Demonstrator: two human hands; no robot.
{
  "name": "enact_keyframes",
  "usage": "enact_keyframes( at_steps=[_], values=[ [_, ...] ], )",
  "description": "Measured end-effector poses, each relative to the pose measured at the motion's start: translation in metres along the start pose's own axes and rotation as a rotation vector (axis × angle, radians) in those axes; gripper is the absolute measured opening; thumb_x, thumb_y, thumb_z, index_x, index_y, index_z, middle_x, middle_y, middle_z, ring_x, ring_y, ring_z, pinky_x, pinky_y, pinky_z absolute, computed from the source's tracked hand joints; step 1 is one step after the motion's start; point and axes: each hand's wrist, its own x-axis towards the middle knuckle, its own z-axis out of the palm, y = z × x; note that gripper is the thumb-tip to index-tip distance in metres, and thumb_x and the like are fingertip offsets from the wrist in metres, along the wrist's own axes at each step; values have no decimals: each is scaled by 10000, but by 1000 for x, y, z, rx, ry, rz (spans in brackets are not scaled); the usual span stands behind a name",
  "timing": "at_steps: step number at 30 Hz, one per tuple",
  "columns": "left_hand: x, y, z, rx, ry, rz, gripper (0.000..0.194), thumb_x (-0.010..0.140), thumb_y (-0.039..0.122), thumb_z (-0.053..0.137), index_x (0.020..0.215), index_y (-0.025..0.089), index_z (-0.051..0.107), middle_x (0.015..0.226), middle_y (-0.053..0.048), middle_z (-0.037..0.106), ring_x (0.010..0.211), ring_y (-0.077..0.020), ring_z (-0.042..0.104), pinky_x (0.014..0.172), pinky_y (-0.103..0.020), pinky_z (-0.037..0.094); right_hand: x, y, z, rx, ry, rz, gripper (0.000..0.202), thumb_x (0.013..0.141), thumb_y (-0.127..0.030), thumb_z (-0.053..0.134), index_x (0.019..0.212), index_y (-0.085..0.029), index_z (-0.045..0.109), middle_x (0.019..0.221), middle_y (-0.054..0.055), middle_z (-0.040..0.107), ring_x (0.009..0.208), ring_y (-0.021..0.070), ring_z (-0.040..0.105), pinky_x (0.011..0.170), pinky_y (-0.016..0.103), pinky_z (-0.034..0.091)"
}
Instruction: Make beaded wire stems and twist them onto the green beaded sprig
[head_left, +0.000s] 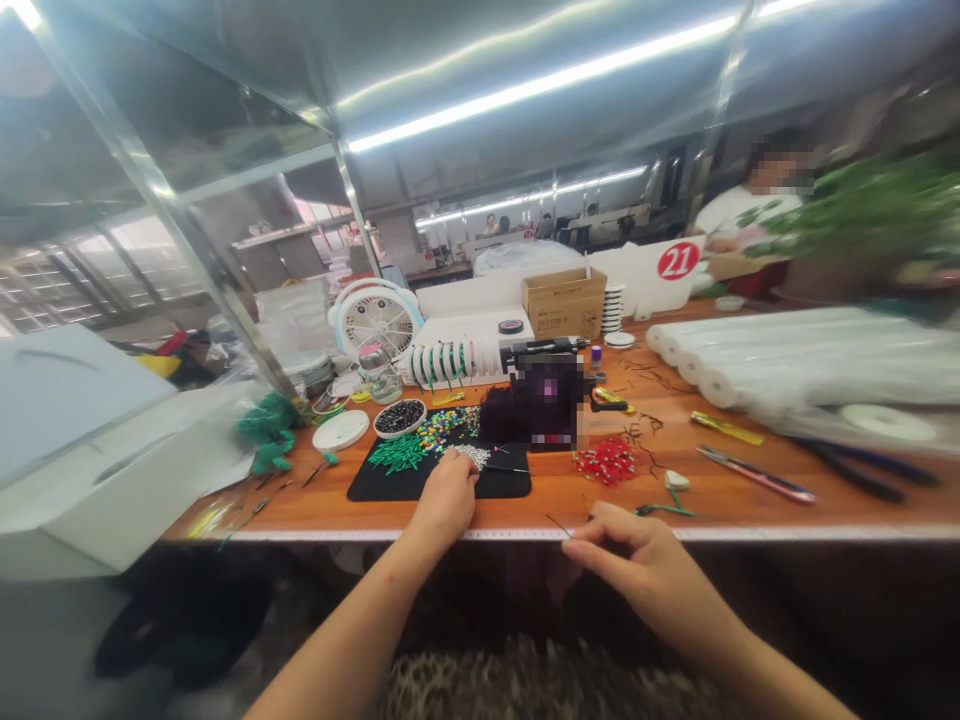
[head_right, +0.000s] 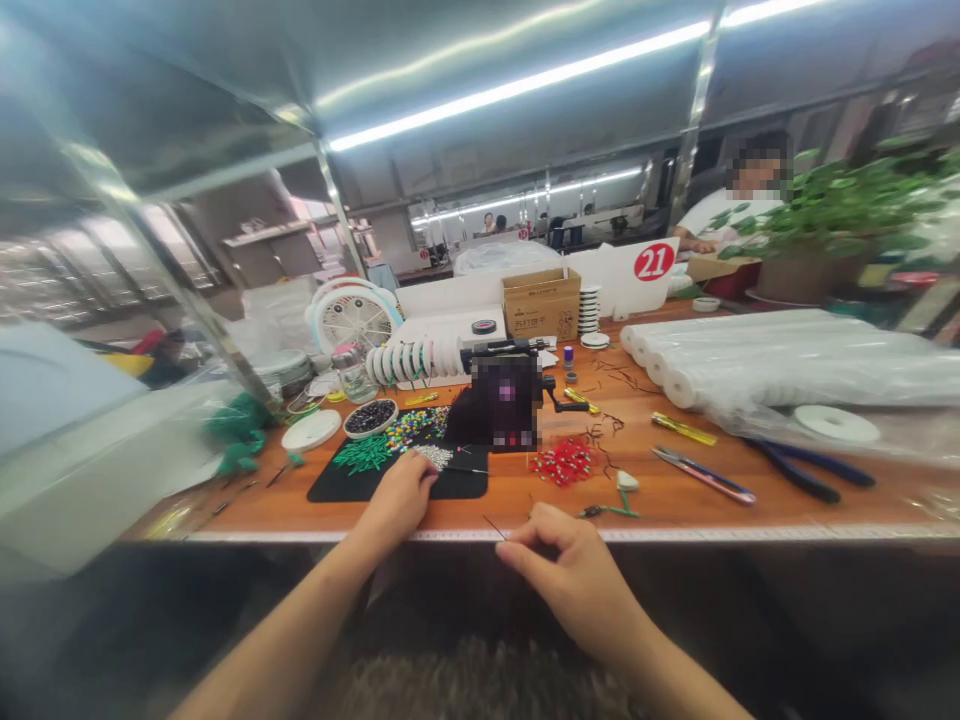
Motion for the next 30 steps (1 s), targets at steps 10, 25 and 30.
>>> enact_keyframes(
  at_steps=[10,25,30],
  values=[
    [-39,42,15,-1006,-140,-400,125,739,256,638,769,155,569,669,-14,615,593,-110,580,578,-218,474,7,-9,8,273,-26,72,212,763,-293,618,596,-164,605,576,-8,607,585,152,563,597,263,420],
    [-57,56,23,-1007,75,-272,131,755,255,663,813,150,609,753,-34,716,734,-162,669,729,-264,511,12,-18,27,335,46,92,199,699,-239,618,527,-164,554,629,1,532,593,144,534,534,255,421],
    [-56,53,27,-1111,141,-255,257,714,214,707,809,191,469,743,-8,719,726,-164,679,703,-283,528,12,-18,31,337,60,87,201,707,-232,613,527,-165,555,611,-10,521,550,126,515,505,242,401]
  ],
)
